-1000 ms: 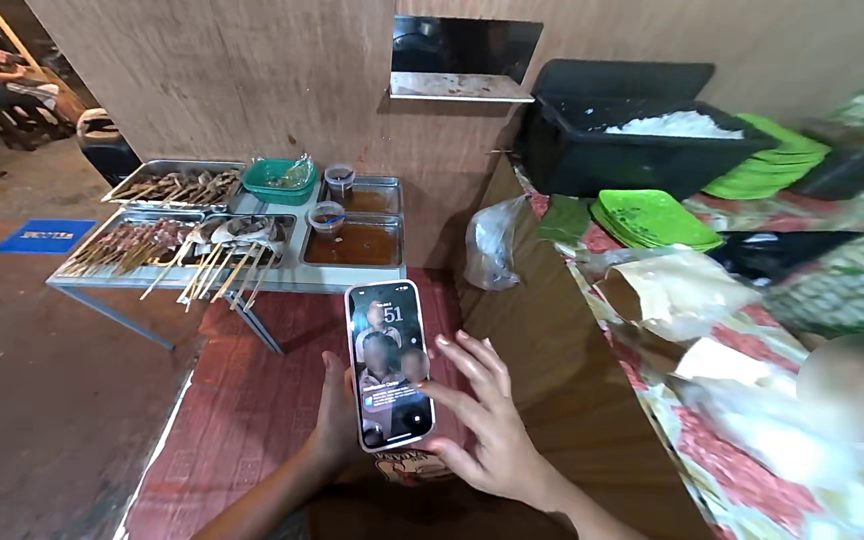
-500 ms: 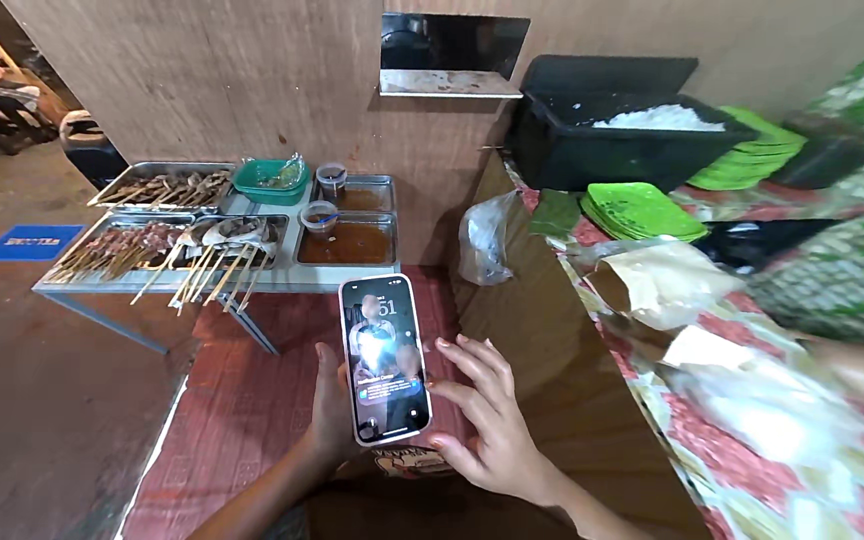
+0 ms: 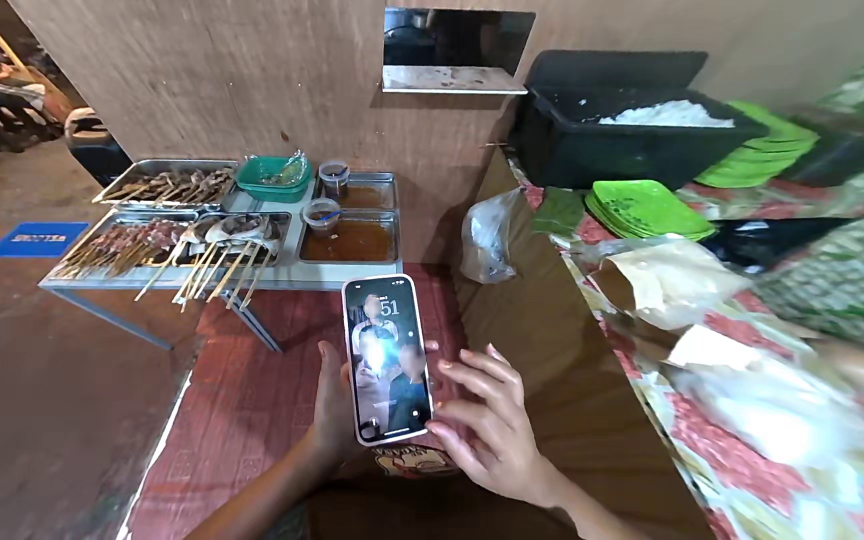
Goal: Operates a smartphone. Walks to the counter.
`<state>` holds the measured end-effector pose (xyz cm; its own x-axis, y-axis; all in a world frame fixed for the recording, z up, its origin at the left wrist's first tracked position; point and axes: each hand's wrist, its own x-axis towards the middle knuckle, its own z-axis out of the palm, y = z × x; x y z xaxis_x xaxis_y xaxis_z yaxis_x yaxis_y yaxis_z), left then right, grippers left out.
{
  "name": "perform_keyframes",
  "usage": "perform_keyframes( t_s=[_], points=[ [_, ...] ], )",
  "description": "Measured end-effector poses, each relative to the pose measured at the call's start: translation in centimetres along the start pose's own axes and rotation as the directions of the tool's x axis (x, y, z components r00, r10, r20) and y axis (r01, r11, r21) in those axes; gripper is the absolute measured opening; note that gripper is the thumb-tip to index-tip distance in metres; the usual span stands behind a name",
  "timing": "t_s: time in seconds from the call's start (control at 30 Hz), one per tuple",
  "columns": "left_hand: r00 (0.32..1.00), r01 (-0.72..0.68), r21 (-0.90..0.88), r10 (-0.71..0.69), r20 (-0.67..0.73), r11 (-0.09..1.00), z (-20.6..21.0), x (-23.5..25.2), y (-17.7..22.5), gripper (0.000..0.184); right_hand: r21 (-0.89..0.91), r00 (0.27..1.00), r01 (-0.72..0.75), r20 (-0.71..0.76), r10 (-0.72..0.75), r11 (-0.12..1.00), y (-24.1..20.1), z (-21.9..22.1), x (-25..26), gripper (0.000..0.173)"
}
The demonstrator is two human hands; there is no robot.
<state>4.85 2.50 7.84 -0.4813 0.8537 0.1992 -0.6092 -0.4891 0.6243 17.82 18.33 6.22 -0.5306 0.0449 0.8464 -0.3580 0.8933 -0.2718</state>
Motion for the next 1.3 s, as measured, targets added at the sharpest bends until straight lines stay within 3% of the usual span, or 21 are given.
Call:
perform_keyframes(
  t_s=[0.07, 0.23, 0.4, 0.5, 0.6, 0.67, 0.73, 0.83, 0.9, 1.1, 1.3],
  points=[
    [1.000, -0.003, 0.007, 0.002, 0.016, 1.000, -0.18, 0.00, -0.04, 0.076, 0.035, 0.999, 0.044, 0.022, -0.045, 0.998, 0.03, -0.04, -0.17, 0.010],
    [0.999, -0.011, -0.008, 0.012, 0.046, 1.000, -0.19, 0.22, 0.03, 0.076, 0.068, 0.988, 0.093, 0.114, -0.100, 0.993, 0.22, -0.18, -0.27, 0.031],
    [0.997, -0.003, -0.058, 0.007, 0.071, 0.998, -0.37, 0.47, 0.01, 0.076, 0.187, 0.969, 0.062, 0.222, -0.104, 0.980, 0.19, 0.13, -0.14, 0.041],
    [0.999, -0.005, -0.045, 0.007, 0.040, 0.999, -0.43, 0.51, -0.04, 0.076, 0.180, 0.962, -0.044, 0.272, -0.007, 0.983, 0.15, 0.33, -0.03, 0.044],
    [1.000, 0.002, -0.014, -0.002, -0.004, 1.000, -0.18, 0.47, 0.19, 0.077, 0.072, 0.965, -0.152, 0.229, 0.132, 0.986, 0.23, 0.42, 0.18, 0.054],
    [0.999, -0.006, 0.016, 0.006, -0.046, 1.000, 0.13, 0.39, 0.25, 0.077, 0.075, 0.972, -0.153, 0.194, 0.136, 0.985, 0.31, 0.45, 0.21, 0.057],
    [0.998, 0.007, 0.028, -0.005, -0.070, 1.000, 0.31, 0.30, 0.27, 0.079, 0.117, 0.984, -0.114, 0.150, 0.096, 0.987, 0.27, 0.56, 0.15, 0.048],
    [0.995, 0.017, 0.030, -0.014, -0.095, 0.999, 0.32, 0.15, 0.13, 0.080, 0.177, 0.995, -0.030, 0.104, 0.011, 0.984, 0.18, 0.64, 0.04, 0.018],
    [0.996, 0.019, 0.021, -0.017, -0.089, 1.000, 0.05, 0.11, -0.06, 0.081, 0.192, 0.992, 0.009, 0.122, -0.033, 0.981, 0.22, 0.55, -0.05, 0.015],
    [0.996, -0.012, 0.022, 0.014, -0.092, 1.000, 0.19, -0.04, -0.30, 0.076, 0.139, 0.973, 0.019, 0.225, -0.051, 0.990, -0.04, 0.35, 0.06, 0.040],
    [0.998, -0.015, 0.037, 0.017, -0.053, 0.999, 0.00, -0.26, -0.68, 0.077, 0.023, 0.967, -0.040, 0.253, 0.033, 0.999, -0.05, 0.04, 0.71, 0.056]
  ],
)
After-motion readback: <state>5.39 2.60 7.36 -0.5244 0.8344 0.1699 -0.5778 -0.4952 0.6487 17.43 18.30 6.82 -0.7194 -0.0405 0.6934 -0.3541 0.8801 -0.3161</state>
